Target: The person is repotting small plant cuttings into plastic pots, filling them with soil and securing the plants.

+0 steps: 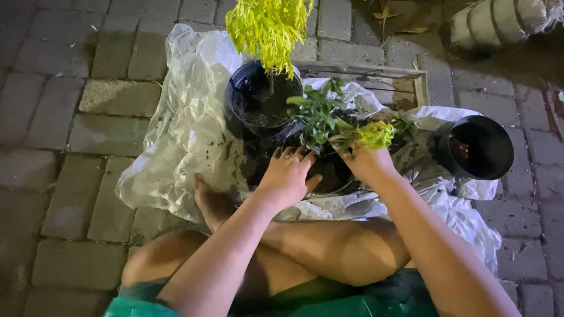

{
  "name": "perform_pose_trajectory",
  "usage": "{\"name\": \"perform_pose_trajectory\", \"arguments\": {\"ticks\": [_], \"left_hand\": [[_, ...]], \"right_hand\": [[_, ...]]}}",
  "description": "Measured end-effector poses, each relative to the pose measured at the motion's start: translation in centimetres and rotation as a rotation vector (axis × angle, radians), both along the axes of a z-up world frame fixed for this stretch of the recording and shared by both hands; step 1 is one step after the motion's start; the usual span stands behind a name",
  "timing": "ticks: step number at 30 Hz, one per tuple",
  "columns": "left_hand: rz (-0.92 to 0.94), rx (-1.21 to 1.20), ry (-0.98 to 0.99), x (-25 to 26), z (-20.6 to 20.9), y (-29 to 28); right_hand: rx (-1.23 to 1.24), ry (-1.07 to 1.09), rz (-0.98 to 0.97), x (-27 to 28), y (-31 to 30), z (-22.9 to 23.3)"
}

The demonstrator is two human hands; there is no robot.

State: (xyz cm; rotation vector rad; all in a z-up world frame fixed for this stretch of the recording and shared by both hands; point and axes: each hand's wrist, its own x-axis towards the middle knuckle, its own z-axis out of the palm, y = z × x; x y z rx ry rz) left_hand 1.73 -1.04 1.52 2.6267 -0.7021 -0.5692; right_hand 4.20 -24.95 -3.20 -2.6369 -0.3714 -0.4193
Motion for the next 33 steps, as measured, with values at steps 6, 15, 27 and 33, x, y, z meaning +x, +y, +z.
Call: {"name": "perform_pose_trajectory", "arguments": {"ticks": [6,15,27,33], "left_hand": [[-0.028,0.015,-0.004,-0.4,0.5,0.0],[-0.035,0.019,-0.193,-1.2,1.1,-0.3],[-0.059,0.061,-0.285,-0.8,-2.0,-0.6],[0.037,-0.062,-0.597,-1.2,-3.1,0.4]], "right_hand": [[-0.031,0.006,0.026,0.7,1.2,0.4],[-0.134,-0.201,0.081,0.7,1.3,-1.2],[-0.086,0.414,-0.202,0.2,3.6,2.0],[-0.403,0.236,-0.038,0.3,-0.9,-0.4]]}}
